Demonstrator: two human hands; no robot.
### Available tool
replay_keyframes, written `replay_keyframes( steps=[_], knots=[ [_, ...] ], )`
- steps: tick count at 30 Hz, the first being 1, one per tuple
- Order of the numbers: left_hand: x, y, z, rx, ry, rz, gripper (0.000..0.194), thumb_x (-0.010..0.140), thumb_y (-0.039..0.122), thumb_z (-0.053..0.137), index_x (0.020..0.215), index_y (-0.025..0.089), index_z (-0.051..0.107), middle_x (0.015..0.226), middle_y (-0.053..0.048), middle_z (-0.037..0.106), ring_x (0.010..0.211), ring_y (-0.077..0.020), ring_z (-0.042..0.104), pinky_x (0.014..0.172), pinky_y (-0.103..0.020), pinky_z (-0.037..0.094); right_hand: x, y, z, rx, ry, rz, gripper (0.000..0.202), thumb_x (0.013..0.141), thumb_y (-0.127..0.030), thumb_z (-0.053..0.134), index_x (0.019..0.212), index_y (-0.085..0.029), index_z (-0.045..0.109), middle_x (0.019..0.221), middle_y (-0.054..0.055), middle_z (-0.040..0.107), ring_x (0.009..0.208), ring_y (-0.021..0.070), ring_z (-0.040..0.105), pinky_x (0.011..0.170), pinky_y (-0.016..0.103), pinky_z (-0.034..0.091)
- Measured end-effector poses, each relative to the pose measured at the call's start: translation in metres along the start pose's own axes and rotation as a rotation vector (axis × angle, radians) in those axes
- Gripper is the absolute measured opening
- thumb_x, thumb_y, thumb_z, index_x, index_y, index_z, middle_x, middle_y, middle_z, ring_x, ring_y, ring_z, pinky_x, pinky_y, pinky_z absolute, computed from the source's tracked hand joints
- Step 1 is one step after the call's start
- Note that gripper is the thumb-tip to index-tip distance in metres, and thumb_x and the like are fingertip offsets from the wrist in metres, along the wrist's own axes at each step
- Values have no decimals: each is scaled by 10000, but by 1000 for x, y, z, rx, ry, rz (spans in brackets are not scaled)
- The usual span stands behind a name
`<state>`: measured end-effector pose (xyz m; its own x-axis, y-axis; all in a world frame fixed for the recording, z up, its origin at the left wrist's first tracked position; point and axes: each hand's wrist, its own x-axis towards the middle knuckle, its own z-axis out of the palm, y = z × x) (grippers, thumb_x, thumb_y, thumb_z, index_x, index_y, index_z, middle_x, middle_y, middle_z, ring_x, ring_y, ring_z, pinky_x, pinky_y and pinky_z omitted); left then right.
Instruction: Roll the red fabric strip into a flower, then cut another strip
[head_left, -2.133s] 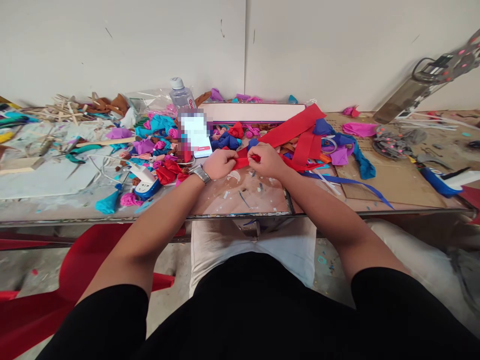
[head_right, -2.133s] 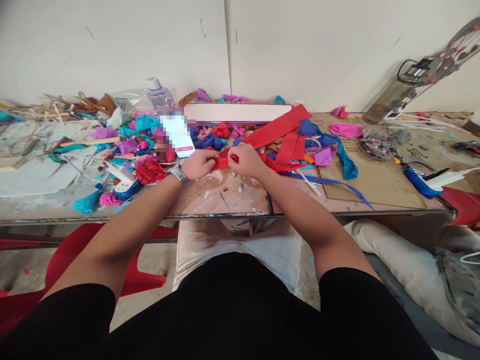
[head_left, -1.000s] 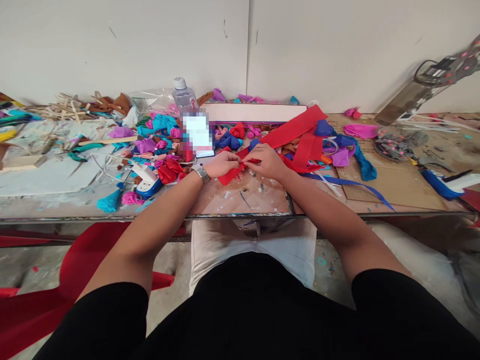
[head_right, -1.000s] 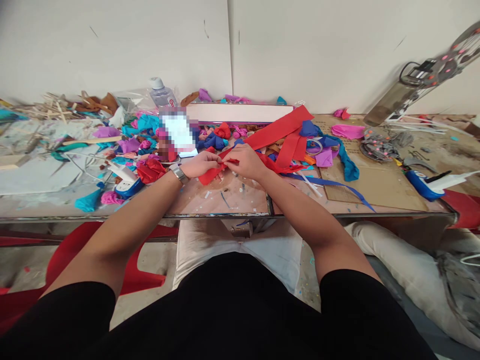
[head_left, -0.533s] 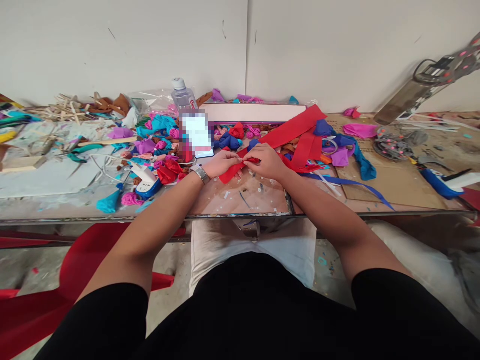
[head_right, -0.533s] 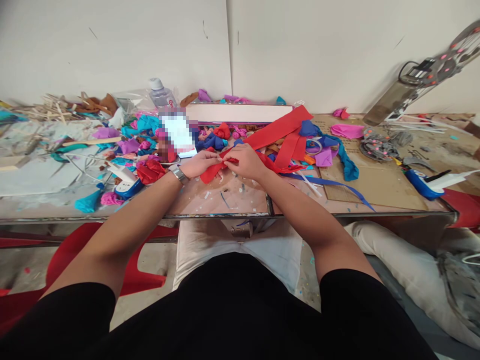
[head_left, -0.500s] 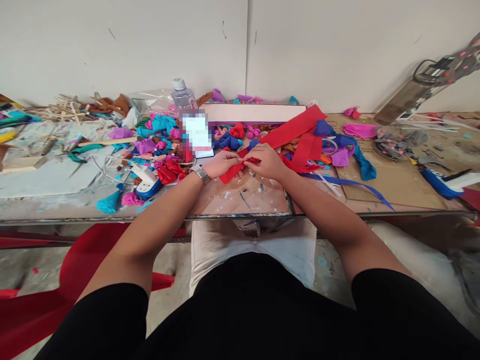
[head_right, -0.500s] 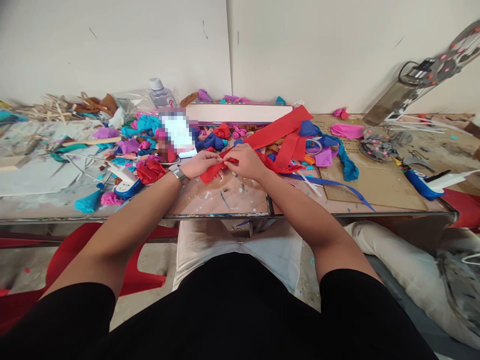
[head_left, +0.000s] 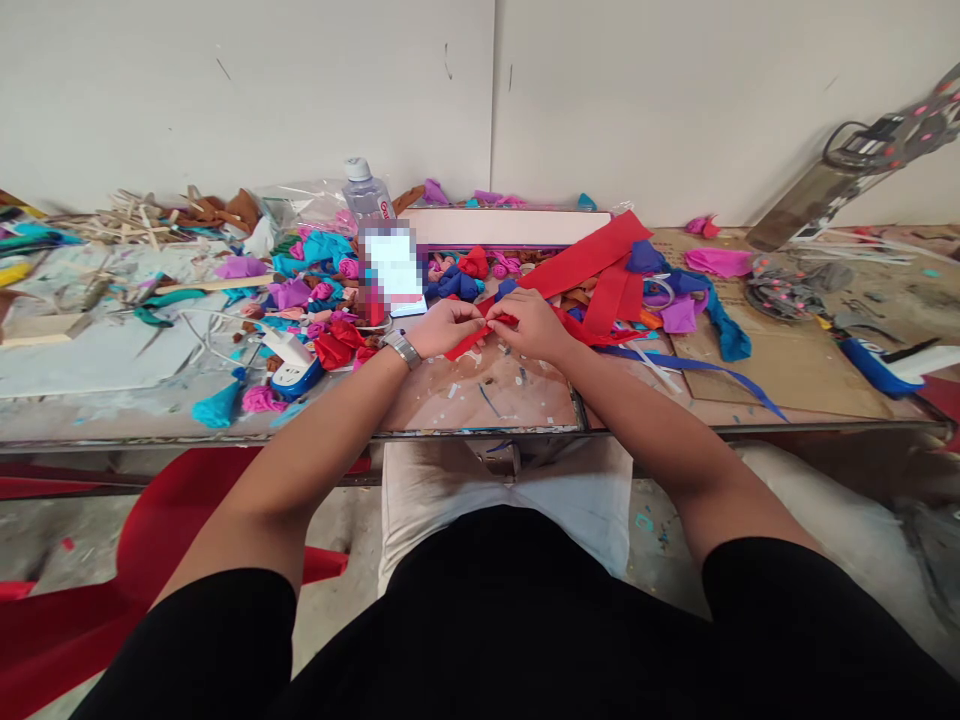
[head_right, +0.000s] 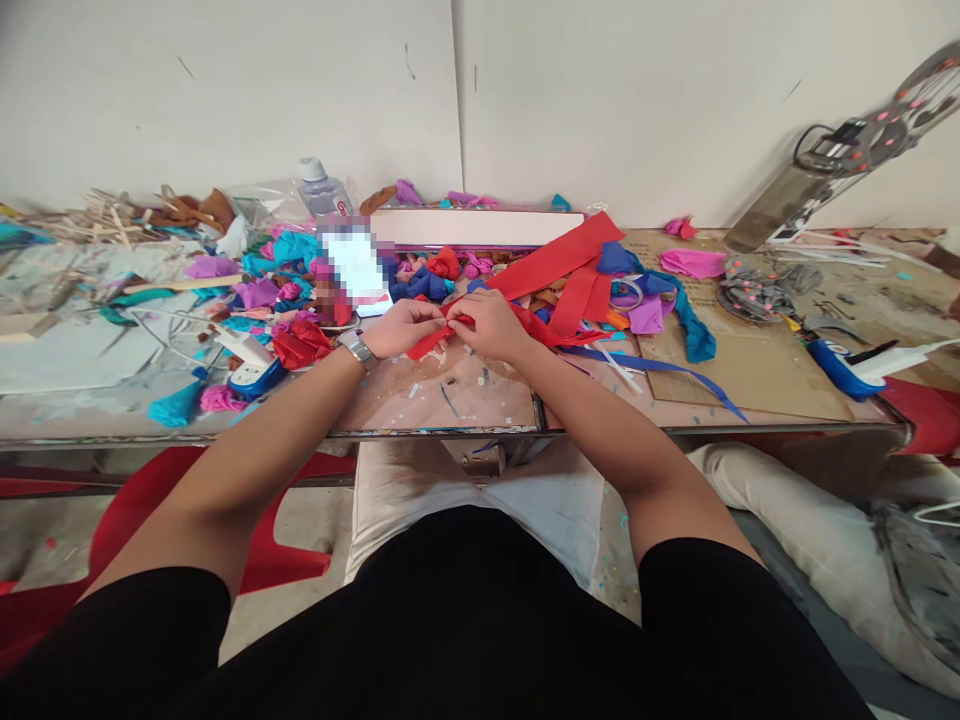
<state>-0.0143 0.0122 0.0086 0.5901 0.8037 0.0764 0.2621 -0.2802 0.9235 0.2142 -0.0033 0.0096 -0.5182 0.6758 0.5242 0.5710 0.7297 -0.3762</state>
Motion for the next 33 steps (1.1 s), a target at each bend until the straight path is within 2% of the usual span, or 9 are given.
replay_keyframes(
  steps=[8, 12, 19, 25, 33],
  knots=[
    [-1, 5, -2, 240, 113, 84, 431, 871, 548, 728, 866, 124, 806, 780, -66, 780, 684, -161, 661, 616, -251, 488, 0, 3, 2, 8, 7, 3, 209, 987, -367, 616, 937, -210, 743, 970, 86, 791, 961, 279, 635, 906, 425, 400],
    [0, 5, -2, 224, 157, 79, 436, 828, 550, 764, 869, 119, 819, 784, -59, 772, 666, -139, 604, 599, -246, 447, -1, 4, 3, 11, -4, 7, 251, 1012, -411, 595, 945, -212, 733, 985, 88, 789, 970, 277, 629, 909, 423, 390],
    [1, 2, -3, 174, 136, 61, 437, 815, 544, 775, 878, 114, 829, 787, -55, 768, 659, -127, 577, 580, -234, 431, -1, 2, 3, 12, -25, 9, 319, 1053, -460, 528, 951, -214, 703, 1016, 102, 784, 997, 285, 625, 912, 425, 371],
    [0, 4, -1, 221, 141, 91, 419, 824, 531, 762, 863, 119, 827, 778, -52, 764, 662, -134, 588, 604, -244, 445, -2, -1, 5, -25, -38, 46, 264, 1054, -396, 505, 950, -214, 666, 1034, 98, 779, 1020, 285, 603, 966, 454, 325],
    [-5, 9, 2, 508, 223, 213, 277, 884, 404, 672, 851, 165, 807, 738, -22, 732, 664, -137, 559, 665, -274, 412, -3, -3, 8, -66, -73, 103, 194, 1044, -314, 472, 973, -208, 618, 1086, 109, 767, 1049, 289, 570, 969, 475, 296]
  ],
)
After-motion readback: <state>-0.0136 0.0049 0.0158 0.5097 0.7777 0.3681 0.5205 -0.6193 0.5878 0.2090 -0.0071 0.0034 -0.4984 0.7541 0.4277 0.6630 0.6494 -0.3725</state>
